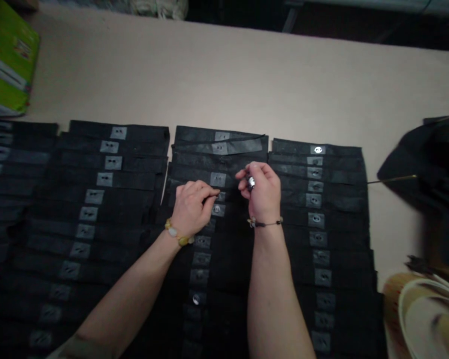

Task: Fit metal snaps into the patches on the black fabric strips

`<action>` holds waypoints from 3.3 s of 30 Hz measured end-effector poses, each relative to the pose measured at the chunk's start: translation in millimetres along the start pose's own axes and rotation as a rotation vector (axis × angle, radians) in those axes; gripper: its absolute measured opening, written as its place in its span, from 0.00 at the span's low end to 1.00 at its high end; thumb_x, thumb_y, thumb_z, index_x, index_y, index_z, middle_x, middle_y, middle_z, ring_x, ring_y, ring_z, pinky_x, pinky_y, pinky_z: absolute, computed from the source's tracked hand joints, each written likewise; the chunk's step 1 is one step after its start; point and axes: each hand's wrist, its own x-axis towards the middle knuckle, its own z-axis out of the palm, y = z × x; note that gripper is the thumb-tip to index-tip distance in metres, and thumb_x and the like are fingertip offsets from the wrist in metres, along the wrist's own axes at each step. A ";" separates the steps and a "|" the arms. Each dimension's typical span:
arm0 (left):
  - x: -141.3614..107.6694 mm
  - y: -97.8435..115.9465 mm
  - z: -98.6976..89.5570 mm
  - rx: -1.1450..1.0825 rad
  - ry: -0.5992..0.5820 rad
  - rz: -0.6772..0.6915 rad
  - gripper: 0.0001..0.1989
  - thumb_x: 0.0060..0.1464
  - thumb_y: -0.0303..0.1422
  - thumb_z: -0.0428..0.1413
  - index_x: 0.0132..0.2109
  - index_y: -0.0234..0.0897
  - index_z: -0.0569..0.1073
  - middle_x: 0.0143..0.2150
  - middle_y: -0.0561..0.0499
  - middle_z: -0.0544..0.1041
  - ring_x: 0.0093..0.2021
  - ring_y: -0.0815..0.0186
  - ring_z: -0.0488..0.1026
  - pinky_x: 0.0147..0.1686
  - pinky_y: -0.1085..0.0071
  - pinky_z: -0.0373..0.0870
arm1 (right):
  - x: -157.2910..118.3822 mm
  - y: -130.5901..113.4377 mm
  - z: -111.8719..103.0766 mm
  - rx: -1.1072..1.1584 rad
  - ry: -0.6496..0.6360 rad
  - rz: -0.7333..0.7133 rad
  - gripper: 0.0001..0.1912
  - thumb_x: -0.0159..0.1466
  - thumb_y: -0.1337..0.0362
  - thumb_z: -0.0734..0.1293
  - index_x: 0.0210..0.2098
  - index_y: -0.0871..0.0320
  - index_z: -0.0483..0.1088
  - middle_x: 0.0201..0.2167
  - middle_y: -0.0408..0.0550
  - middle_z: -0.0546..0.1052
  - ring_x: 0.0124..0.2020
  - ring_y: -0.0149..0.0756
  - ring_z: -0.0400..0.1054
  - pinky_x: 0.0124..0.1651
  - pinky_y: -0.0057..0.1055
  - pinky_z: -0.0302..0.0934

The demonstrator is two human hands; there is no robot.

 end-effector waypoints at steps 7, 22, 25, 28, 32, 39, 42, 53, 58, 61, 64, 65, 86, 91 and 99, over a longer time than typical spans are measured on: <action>-1.4 -2.8 0.2 -0.038 0.013 0.004 0.07 0.60 0.32 0.57 0.44 0.44 0.78 0.41 0.51 0.78 0.46 0.59 0.70 0.46 0.58 0.61 | -20.5 19.1 -5.5 -0.233 -0.102 0.140 0.11 0.53 0.59 0.69 0.34 0.58 0.72 0.24 0.40 0.73 0.18 0.25 0.60 0.19 0.22 0.46; -1.7 -2.9 -0.8 -0.012 0.016 0.024 0.09 0.62 0.31 0.53 0.45 0.43 0.77 0.42 0.48 0.77 0.46 0.56 0.70 0.45 0.56 0.61 | -16.3 30.4 -10.2 -1.035 -0.362 -0.265 0.11 0.60 0.56 0.68 0.35 0.56 0.77 0.20 0.41 0.69 0.23 0.32 0.62 0.29 0.29 0.55; -1.5 -4.2 0.6 -0.038 0.021 0.019 0.09 0.61 0.31 0.54 0.45 0.44 0.78 0.42 0.48 0.78 0.47 0.57 0.70 0.46 0.57 0.61 | -10.3 28.6 -10.3 -0.988 -0.398 -0.181 0.12 0.59 0.55 0.68 0.34 0.57 0.77 0.20 0.40 0.69 0.23 0.31 0.60 0.29 0.28 0.54; -1.4 -4.5 1.7 -0.060 0.034 0.009 0.09 0.61 0.30 0.55 0.44 0.44 0.79 0.42 0.49 0.78 0.46 0.57 0.70 0.45 0.57 0.62 | -6.2 23.8 -8.9 -0.960 -0.426 -0.118 0.12 0.57 0.56 0.69 0.33 0.58 0.77 0.21 0.40 0.70 0.23 0.30 0.60 0.30 0.28 0.54; -1.1 -4.3 2.4 -0.074 0.047 -0.004 0.09 0.61 0.30 0.55 0.43 0.43 0.80 0.41 0.49 0.79 0.46 0.58 0.71 0.45 0.57 0.62 | -4.5 17.5 -5.2 -0.922 -0.442 -0.063 0.12 0.55 0.55 0.70 0.31 0.59 0.77 0.23 0.41 0.72 0.24 0.30 0.60 0.31 0.29 0.55; -0.3 -5.2 2.2 -0.081 0.043 -0.010 0.08 0.60 0.30 0.56 0.42 0.43 0.80 0.41 0.50 0.79 0.46 0.58 0.70 0.45 0.58 0.62 | -4.7 14.3 -0.2 -0.926 -0.434 -0.026 0.13 0.54 0.54 0.70 0.30 0.60 0.76 0.23 0.41 0.72 0.25 0.30 0.60 0.31 0.29 0.54; -0.1 -4.5 0.4 -0.078 0.023 -0.018 0.08 0.60 0.29 0.56 0.41 0.43 0.80 0.41 0.50 0.78 0.46 0.59 0.70 0.45 0.58 0.62 | -6.0 13.9 0.9 -0.949 -0.431 -0.020 0.13 0.53 0.55 0.71 0.30 0.59 0.75 0.21 0.39 0.70 0.24 0.29 0.60 0.30 0.28 0.53; 0.5 -3.8 -0.8 -0.077 0.007 -0.034 0.07 0.59 0.29 0.57 0.40 0.43 0.80 0.41 0.50 0.78 0.46 0.59 0.69 0.46 0.58 0.62 | -10.7 15.4 5.0 -1.008 -0.374 -0.013 0.08 0.53 0.60 0.67 0.26 0.58 0.73 0.25 0.42 0.75 0.28 0.33 0.65 0.35 0.29 0.57; 0.5 -5.0 -0.5 -0.097 0.009 -0.039 0.07 0.59 0.29 0.57 0.39 0.43 0.80 0.41 0.50 0.78 0.46 0.59 0.69 0.46 0.58 0.61 | -15.9 14.0 13.4 -1.003 -0.266 0.034 0.04 0.50 0.63 0.66 0.23 0.58 0.70 0.23 0.41 0.74 0.26 0.32 0.64 0.33 0.28 0.56; 1.0 -4.4 0.0 -0.104 0.012 -0.038 0.07 0.59 0.29 0.56 0.39 0.43 0.80 0.41 0.50 0.78 0.46 0.59 0.69 0.46 0.58 0.61 | -17.1 16.2 15.2 -1.045 -0.251 0.025 0.04 0.51 0.64 0.66 0.22 0.57 0.69 0.22 0.41 0.73 0.26 0.32 0.64 0.33 0.28 0.55; 1.2 -3.5 0.2 -0.086 0.006 -0.038 0.07 0.59 0.29 0.56 0.38 0.43 0.80 0.41 0.50 0.78 0.46 0.58 0.69 0.45 0.58 0.61 | -15.6 19.8 15.5 -1.141 -0.233 0.022 0.03 0.51 0.65 0.66 0.22 0.57 0.68 0.21 0.40 0.71 0.25 0.31 0.62 0.31 0.29 0.53; 1.1 -3.4 -0.1 -0.078 0.005 -0.037 0.07 0.58 0.29 0.56 0.37 0.43 0.79 0.41 0.49 0.78 0.46 0.58 0.69 0.45 0.58 0.61 | -14.9 20.3 15.4 -1.162 -0.224 0.017 0.03 0.51 0.66 0.66 0.21 0.56 0.68 0.20 0.40 0.71 0.25 0.32 0.62 0.31 0.29 0.53; 0.4 -5.7 -7.0 -0.315 0.120 -0.008 0.13 0.63 0.34 0.55 0.52 0.46 0.78 0.48 0.53 0.80 0.49 0.62 0.73 0.49 0.62 0.64 | -28.4 12.4 11.7 -0.141 -0.261 0.397 0.18 0.44 0.63 0.77 0.34 0.61 0.75 0.27 0.43 0.75 0.24 0.25 0.63 0.22 0.21 0.46; 0.2 -6.4 -7.4 -0.281 0.094 -0.009 0.13 0.64 0.34 0.53 0.52 0.42 0.77 0.49 0.51 0.80 0.49 0.62 0.73 0.51 0.63 0.64 | -29.6 13.0 12.8 -0.231 -0.332 0.336 0.20 0.45 0.54 0.78 0.31 0.60 0.75 0.25 0.41 0.72 0.25 0.24 0.61 0.23 0.21 0.48; -2.9 -4.9 -11.6 -0.035 0.127 -0.160 0.11 0.61 0.33 0.54 0.48 0.45 0.79 0.47 0.48 0.79 0.50 0.56 0.70 0.52 0.54 0.59 | -8.1 15.4 4.3 -0.507 -0.176 0.172 0.23 0.47 0.50 0.76 0.37 0.59 0.78 0.23 0.42 0.73 0.23 0.27 0.59 0.23 0.25 0.50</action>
